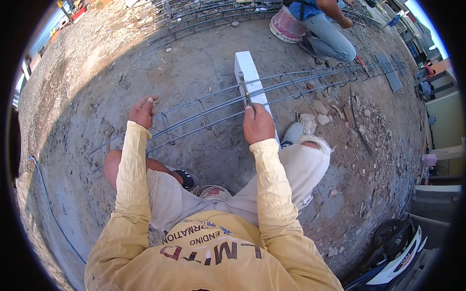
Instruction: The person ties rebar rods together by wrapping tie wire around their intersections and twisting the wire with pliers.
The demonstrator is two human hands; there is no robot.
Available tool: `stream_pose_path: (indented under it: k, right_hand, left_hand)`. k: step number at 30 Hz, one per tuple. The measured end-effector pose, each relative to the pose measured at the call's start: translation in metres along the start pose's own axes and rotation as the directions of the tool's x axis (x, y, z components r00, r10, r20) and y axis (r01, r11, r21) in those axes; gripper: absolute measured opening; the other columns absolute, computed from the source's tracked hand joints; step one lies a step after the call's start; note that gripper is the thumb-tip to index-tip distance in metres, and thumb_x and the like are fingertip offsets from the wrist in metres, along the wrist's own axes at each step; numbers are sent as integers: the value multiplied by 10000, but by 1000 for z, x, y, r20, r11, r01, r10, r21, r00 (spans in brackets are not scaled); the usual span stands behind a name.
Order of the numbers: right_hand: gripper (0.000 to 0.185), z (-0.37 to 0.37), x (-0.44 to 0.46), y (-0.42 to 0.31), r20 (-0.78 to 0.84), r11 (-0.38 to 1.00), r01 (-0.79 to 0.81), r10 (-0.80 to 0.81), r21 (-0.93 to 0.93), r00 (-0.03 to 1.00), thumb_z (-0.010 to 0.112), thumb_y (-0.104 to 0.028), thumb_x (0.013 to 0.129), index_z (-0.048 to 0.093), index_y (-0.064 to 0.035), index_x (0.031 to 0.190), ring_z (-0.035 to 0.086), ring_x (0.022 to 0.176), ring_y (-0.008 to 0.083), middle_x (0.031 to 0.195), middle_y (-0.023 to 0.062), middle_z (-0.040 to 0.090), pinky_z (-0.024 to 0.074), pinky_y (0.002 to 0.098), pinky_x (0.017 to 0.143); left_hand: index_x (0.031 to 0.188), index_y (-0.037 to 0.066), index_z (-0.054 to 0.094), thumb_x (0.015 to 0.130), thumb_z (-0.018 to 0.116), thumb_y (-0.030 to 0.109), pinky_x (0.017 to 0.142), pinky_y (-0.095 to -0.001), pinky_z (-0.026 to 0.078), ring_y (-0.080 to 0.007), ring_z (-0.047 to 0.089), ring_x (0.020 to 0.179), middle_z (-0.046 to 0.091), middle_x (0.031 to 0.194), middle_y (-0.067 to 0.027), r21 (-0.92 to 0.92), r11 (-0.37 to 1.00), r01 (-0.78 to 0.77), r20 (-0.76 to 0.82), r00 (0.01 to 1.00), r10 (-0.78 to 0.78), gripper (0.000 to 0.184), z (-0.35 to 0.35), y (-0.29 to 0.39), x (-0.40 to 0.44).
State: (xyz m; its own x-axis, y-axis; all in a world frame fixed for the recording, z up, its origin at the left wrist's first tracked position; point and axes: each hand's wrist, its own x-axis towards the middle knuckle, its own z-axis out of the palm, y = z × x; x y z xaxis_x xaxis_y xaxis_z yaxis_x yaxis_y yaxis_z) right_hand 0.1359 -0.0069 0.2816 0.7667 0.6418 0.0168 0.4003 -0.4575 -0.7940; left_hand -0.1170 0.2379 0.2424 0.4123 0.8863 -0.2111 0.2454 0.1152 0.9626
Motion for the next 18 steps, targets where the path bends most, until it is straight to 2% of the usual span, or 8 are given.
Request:
stream_pose_path:
  k: [3, 5, 8, 11, 12, 13, 15, 18]
  right_hand:
    - [353, 71, 12, 36, 77, 988, -106, 97, 114, 992, 488, -265, 939, 618, 33, 1075, 593, 999, 461, 1007, 293, 641, 452, 472, 877]
    - [359, 112, 7, 55, 26, 997, -55, 54, 57, 998, 503, -277, 938, 590, -6, 1156, 599, 997, 453, 1030, 284, 643, 449, 479, 890]
    - [364, 142, -1, 86, 99, 995, -103, 102, 6, 990, 554, -282, 926, 593, -26, 1181, 603, 1016, 397, 1090, 251, 622, 457, 419, 927]
    - [393, 140, -8, 79, 164, 933, -154, 216, -326, 962, 614, -304, 889, 597, -68, 1202, 572, 1067, 415, 1205, 230, 552, 450, 437, 952]
    - [416, 139, -10, 70, 124, 905, -159, 223, -395, 967, 639, -342, 862, 593, -151, 1229, 516, 1147, 429, 1249, 179, 498, 423, 474, 976]
    - [432, 141, -11, 66, 58, 938, -74, 100, -339, 993, 641, -331, 861, 588, -103, 1225, 529, 1127, 409, 1206, 191, 538, 417, 472, 979]
    - [454, 135, -11, 41, 184, 985, 63, -33, -160, 982, 611, -324, 896, 562, -51, 1255, 536, 1158, 360, 1216, 201, 559, 421, 433, 984]
    - [459, 147, -37, 10, 491, 918, -152, -52, 366, 870, 551, -312, 944, 526, -12, 1291, 544, 1184, 311, 1257, 213, 560, 426, 389, 983]
  left_hand:
    - [1108, 78, 664, 974, 487, 273, 450, -261, 330, -78, 403, 501, 495, 645, 18, -97, 986, 135, 80, 989, -127, 295, 11, 6, -8]
    - [1126, 91, 648, 981, 468, 274, 417, -268, 322, -86, 397, 474, 492, 643, 15, -161, 958, 235, 144, 966, -213, 295, 17, 7, -13]
    - [1170, 102, 612, 988, 441, 267, 394, -273, 319, -95, 389, 456, 492, 650, 11, -199, 912, 359, 232, 921, -312, 299, 21, -13, -17]
    - [1208, 103, 577, 989, 424, 250, 401, -277, 325, -97, 379, 461, 494, 667, 2, -202, 884, 421, 298, 886, -354, 304, 28, -25, -28]
    - [1217, 101, 566, 989, 419, 242, 401, -280, 325, -97, 374, 463, 496, 675, -3, -198, 886, 418, 302, 886, -351, 306, 32, -29, -32]
    - [1219, 119, 560, 990, 420, 242, 410, -274, 321, -88, 357, 467, 481, 678, 10, -190, 884, 427, 282, 886, -367, 295, 37, -33, -35]
    - [1213, 129, 550, 991, 426, 237, 436, -262, 328, -81, 352, 487, 469, 688, 22, -274, 853, 444, 253, 889, -382, 277, 49, -44, -39]
    - [1194, 101, 533, 994, 447, 225, 496, -275, 374, -94, 396, 544, 475, 714, 11, -598, 677, 428, 275, 904, -328, 250, 67, -43, -49]
